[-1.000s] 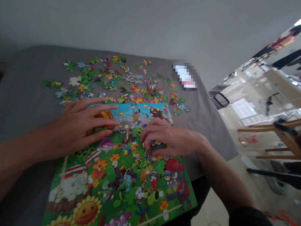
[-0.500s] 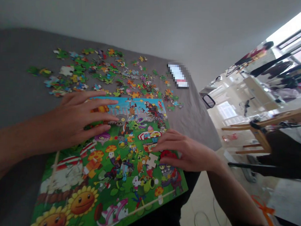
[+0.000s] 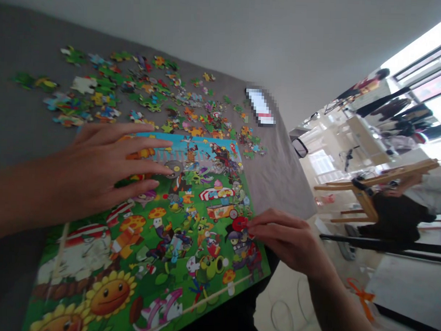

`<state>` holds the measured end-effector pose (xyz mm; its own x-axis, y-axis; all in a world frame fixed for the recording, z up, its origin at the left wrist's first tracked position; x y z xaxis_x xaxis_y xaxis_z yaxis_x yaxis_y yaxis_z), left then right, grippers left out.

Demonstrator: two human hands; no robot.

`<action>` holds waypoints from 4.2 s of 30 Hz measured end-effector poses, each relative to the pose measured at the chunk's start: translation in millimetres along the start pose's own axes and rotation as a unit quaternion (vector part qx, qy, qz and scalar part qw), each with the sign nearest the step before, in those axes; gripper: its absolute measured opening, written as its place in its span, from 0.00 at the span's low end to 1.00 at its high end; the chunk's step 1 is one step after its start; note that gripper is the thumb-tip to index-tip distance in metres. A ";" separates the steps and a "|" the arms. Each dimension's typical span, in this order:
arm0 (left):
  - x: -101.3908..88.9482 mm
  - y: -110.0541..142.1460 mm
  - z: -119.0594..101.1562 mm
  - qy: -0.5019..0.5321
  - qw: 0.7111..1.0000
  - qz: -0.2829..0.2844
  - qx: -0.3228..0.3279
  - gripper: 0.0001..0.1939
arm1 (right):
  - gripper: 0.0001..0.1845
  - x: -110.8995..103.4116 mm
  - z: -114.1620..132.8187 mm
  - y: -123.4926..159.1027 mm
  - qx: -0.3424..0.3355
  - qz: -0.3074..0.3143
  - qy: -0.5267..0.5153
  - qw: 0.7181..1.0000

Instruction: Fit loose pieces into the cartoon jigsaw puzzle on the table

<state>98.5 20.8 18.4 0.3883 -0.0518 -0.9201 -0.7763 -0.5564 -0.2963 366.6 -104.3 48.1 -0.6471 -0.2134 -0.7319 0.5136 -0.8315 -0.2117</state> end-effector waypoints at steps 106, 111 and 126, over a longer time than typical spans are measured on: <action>27.1 8.3 -126.3 0.061 0.986 0.109 0.108 0.38 | 0.04 80.4 66.9 6.6 0.076 -0.038 -0.020 0.996; 26.3 7.1 -124.2 0.064 0.985 0.122 0.105 0.38 | 0.05 83.1 68.1 4.6 0.085 -0.034 0.045 0.995; 21.3 9.3 -119.2 0.086 0.982 0.134 0.105 0.39 | 0.13 102.1 93.6 20.4 -0.014 -0.050 0.236 0.970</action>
<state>158.6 -84.3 26.6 0.2203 -0.3223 -0.9206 -0.9400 -0.3221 -0.1122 258.3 -191.1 29.7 -0.3678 0.1323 -0.9204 0.4815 -0.8197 -0.3102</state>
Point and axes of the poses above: each hand's wrist, its own y-axis away from the middle knuckle, its own x-axis out of the palm, z = x × y, the point moved 8 cm from there along -y, towards the middle knuckle, and after that the axes turned 1 degree about x, right-handed, at the moved point
